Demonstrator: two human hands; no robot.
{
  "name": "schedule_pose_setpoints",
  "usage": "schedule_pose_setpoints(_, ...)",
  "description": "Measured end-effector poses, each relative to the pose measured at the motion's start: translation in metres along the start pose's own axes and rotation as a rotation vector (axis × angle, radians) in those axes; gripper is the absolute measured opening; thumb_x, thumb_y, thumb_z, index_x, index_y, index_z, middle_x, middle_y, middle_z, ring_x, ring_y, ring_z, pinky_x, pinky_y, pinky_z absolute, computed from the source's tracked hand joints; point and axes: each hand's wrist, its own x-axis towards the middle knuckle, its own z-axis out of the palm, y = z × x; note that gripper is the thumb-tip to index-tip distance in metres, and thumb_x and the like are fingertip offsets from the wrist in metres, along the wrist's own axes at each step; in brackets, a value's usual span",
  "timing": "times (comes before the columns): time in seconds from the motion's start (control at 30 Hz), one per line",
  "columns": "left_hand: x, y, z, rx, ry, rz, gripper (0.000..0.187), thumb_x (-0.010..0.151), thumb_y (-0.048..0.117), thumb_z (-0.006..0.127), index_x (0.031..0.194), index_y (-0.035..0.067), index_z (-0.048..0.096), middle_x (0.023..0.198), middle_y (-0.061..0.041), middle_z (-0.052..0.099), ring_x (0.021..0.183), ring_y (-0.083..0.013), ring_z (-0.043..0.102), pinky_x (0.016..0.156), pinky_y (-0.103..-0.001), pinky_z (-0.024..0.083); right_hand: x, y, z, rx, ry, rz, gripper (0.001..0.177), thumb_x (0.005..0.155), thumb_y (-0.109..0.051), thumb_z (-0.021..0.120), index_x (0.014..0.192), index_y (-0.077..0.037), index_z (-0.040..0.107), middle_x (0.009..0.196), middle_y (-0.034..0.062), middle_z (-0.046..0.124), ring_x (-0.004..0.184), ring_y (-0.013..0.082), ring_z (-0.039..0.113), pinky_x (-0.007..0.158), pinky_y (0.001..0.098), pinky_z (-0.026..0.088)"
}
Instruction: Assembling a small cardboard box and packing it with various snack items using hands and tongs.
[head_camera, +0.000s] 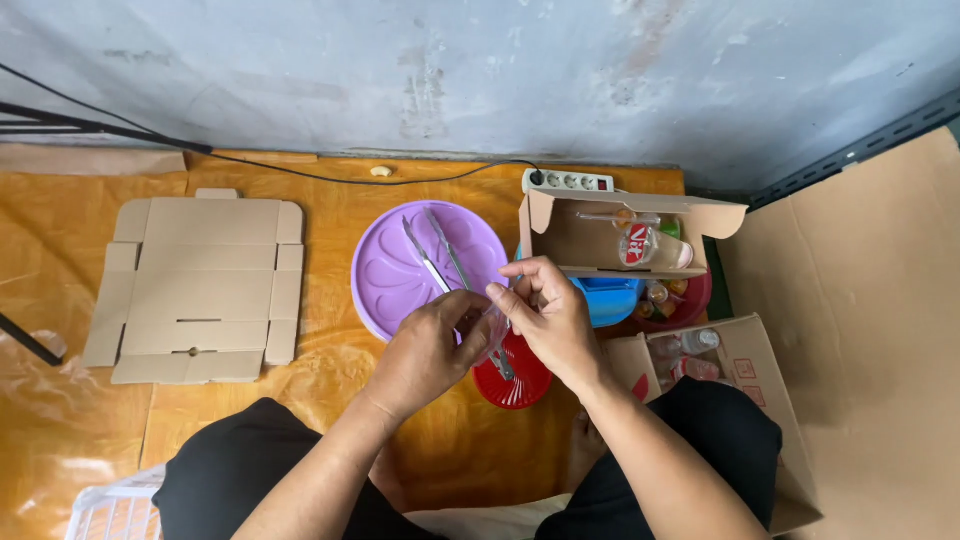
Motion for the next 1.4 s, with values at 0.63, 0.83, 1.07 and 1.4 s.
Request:
schedule_pose_setpoints(0.63,0.009,-0.033,0.006,0.397,0.2,0.018,0.023,0.088,0.02,0.068,0.111,0.021,0.064,0.085,-0.003,0.066,0.077,-0.0314,0.075,0.067,-0.045,0.062,-0.008,0.012,0.023,-0.419,-0.112,-0.261,0.045,0.085,0.001,0.071,0.128,-0.004,0.061,0.086,0.0153,0.069,0.073,0.0267,0.072,0.06,0.0357,0.063)
schedule_pose_setpoints(0.83,0.008,-0.009,-0.033,0.374,0.425,-0.024,0.035,0.098,0.02,0.056,0.132,0.023,0.066,0.092,-0.017,0.071,0.084,-0.0458,0.072,0.069,-0.059,0.058,-0.014,0.006,0.025,-0.41,-0.145,0.015,0.049,0.109,-0.036,0.047,0.133,0.007,0.053,0.1,0.0272,0.067,0.088,0.0394,0.072,0.074,0.0493,0.061)
schedule_pose_setpoints(1.07,0.006,-0.015,-0.064,0.281,0.607,-0.138,0.028,0.099,0.026,0.057,0.121,0.025,0.074,0.078,-0.016,0.069,0.081,-0.0426,0.071,0.071,-0.057,0.056,-0.024,0.04,0.038,-1.058,-0.453,0.278,0.079,0.097,-0.044,0.063,0.153,0.004,0.034,0.145,0.0322,0.047,0.134,0.0448,0.054,0.101,0.048,0.056)
schedule_pose_setpoints(1.4,0.001,-0.019,-0.078,0.122,0.799,-0.126,0.02,0.098,0.018,0.06,0.111,0.017,0.075,0.06,-0.006,0.063,0.062,-0.0261,0.067,0.062,-0.042,0.054,-0.024,0.088,0.041,-0.83,-0.315,0.351,0.049,0.101,-0.024,0.05,0.139,0.006,0.041,0.13,0.0296,0.058,0.12,0.0447,0.064,0.093,0.0503,0.059)
